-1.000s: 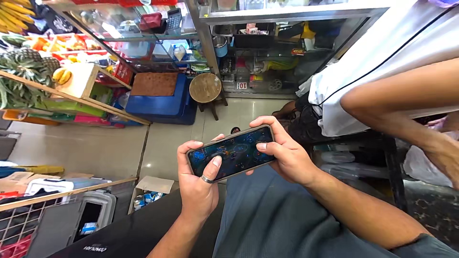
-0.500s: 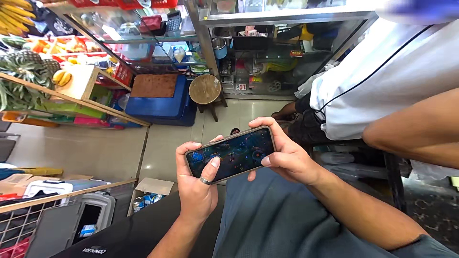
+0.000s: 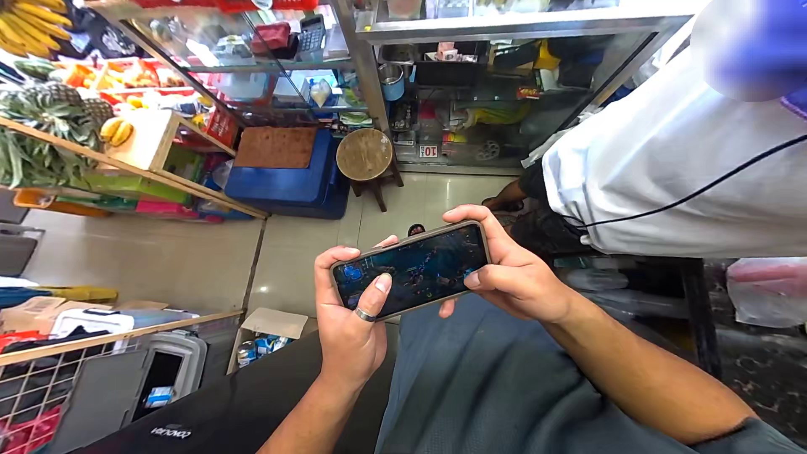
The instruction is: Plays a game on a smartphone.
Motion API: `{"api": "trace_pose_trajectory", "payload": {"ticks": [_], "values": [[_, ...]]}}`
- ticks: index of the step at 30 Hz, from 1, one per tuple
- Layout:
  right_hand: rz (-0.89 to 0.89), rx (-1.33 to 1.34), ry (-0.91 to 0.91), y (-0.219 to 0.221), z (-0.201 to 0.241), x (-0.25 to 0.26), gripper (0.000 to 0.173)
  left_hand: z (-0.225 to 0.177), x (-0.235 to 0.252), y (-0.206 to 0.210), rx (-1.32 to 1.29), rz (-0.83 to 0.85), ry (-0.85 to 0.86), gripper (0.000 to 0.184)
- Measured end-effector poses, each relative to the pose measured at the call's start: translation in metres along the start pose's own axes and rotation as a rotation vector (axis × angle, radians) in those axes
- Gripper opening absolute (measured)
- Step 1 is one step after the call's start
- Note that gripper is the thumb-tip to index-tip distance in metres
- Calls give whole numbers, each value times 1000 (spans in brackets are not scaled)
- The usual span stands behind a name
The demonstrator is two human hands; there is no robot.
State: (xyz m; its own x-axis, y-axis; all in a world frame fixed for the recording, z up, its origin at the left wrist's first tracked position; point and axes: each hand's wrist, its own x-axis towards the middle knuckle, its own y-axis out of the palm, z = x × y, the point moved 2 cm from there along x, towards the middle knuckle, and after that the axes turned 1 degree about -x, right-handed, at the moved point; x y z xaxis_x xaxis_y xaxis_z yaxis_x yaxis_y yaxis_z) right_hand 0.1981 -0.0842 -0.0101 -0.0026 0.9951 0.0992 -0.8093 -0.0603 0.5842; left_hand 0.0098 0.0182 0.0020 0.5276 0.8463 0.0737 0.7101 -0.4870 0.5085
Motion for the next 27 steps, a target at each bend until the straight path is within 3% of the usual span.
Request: {"api": "trace_pose_trajectory", "payload": {"ticks": [27], "values": [[-22, -54, -2, -2, 1, -3, 65, 1, -1, -2, -59, 28, -50, 38]]}}
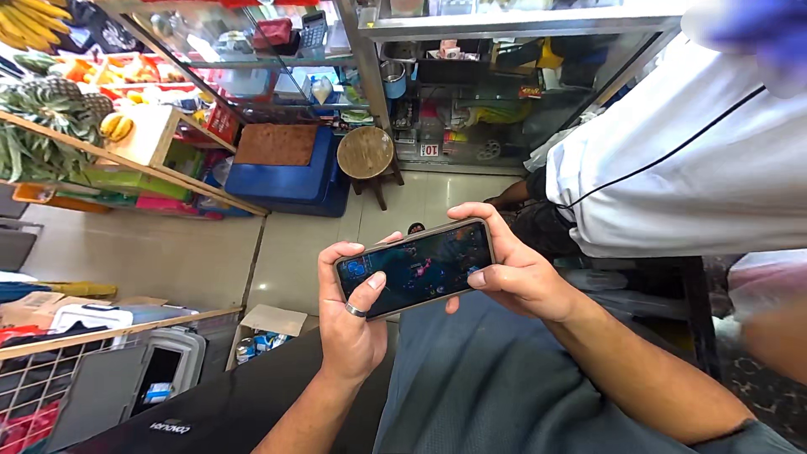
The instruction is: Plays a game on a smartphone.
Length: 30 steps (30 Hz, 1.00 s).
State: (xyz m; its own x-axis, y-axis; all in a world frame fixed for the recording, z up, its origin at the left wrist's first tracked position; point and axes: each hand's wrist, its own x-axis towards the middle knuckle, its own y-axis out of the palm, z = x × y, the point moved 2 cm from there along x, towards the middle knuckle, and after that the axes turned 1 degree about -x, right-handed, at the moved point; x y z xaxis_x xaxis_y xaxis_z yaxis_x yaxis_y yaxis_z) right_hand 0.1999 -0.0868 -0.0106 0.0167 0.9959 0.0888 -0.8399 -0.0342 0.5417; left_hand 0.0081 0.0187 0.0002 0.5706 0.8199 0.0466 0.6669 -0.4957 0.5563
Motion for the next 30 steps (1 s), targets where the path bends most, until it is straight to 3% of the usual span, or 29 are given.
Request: {"api": "trace_pose_trajectory", "payload": {"ticks": [10, 16, 21, 25, 30], "values": [[0, 30, -5, -4, 4, -1, 67, 1, 4, -7, -198, 273, -88, 46], [-5, 32, -15, -5, 8, -1, 67, 2, 5, -9, -230, 328, -98, 53], [-30, 23, -20, -5, 7, 0, 58, 1, 5, -9, -228, 350, -81, 54], [-181, -1, 3, -3, 5, 1, 42, 2, 3, -5, -200, 368, -79, 59], [-9, 107, -10, -6, 6, -1, 61, 2, 4, -7, -238, 332, -117, 66]]}}
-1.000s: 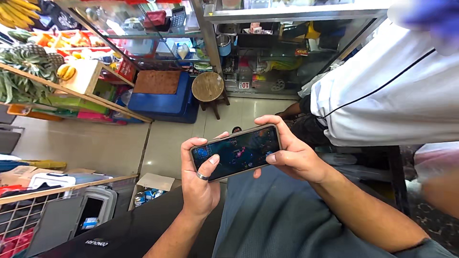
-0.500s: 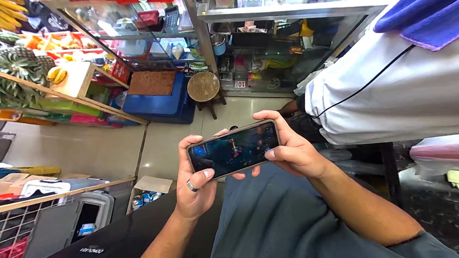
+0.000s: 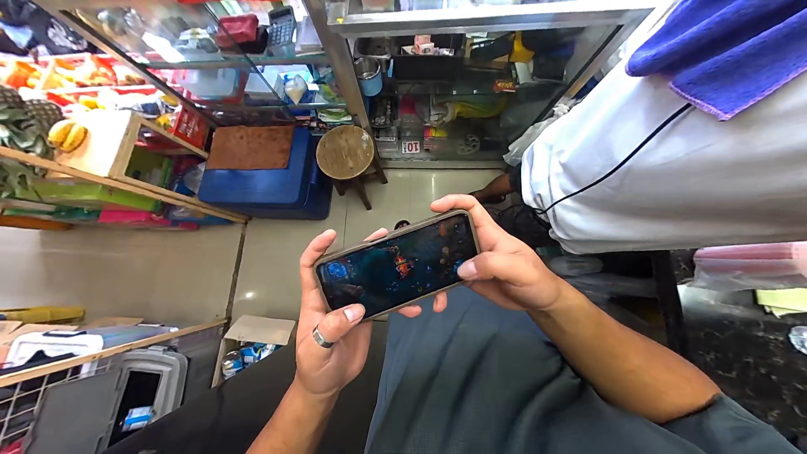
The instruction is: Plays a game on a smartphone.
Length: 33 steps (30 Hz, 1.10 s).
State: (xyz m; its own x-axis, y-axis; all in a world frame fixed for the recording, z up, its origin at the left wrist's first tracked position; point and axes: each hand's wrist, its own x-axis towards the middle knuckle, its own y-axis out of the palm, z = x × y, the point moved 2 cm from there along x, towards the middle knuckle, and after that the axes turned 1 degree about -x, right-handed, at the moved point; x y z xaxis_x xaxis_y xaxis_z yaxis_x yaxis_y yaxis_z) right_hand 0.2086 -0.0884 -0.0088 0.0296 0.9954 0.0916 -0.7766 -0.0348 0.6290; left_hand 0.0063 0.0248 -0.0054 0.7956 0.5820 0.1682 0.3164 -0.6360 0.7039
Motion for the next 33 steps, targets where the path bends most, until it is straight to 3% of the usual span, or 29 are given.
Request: {"api": "trace_pose_trajectory", "payload": {"ticks": [13, 27, 30, 33], "values": [[-13, -70, 2, 1, 2, -2, 70, 1, 0, 2, -2, -94, -29, 51], [-14, -116, 2, 2, 2, -4, 69, 1, -1, 2, 26, -6, -14, 62], [-86, -197, 7, 4, 1, -4, 72, 2, -1, 2, 36, -1, -12, 62], [-27, -129, 9, 1, 1, -5, 70, 2, -1, 2, 25, -7, -19, 62]]}}
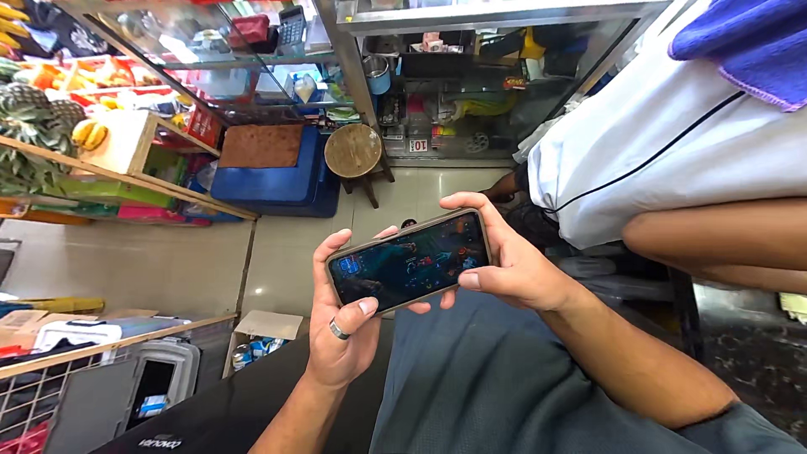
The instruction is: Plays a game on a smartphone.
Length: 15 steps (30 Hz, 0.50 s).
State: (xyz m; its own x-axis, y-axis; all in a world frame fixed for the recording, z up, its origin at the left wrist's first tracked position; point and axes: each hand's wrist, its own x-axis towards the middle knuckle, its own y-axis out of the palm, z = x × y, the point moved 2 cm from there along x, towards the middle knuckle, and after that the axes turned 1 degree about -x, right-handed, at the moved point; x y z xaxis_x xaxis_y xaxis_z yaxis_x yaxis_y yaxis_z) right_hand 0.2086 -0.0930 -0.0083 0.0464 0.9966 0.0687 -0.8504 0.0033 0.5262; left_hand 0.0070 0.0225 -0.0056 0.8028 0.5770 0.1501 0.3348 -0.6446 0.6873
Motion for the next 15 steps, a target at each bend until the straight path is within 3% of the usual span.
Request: {"api": "trace_pose_trajectory", "payload": {"ticks": [15], "values": [[65, 71, -6, -2, 1, 1, 73, -1, 0, -3, 38, 9, -4, 72]]}}
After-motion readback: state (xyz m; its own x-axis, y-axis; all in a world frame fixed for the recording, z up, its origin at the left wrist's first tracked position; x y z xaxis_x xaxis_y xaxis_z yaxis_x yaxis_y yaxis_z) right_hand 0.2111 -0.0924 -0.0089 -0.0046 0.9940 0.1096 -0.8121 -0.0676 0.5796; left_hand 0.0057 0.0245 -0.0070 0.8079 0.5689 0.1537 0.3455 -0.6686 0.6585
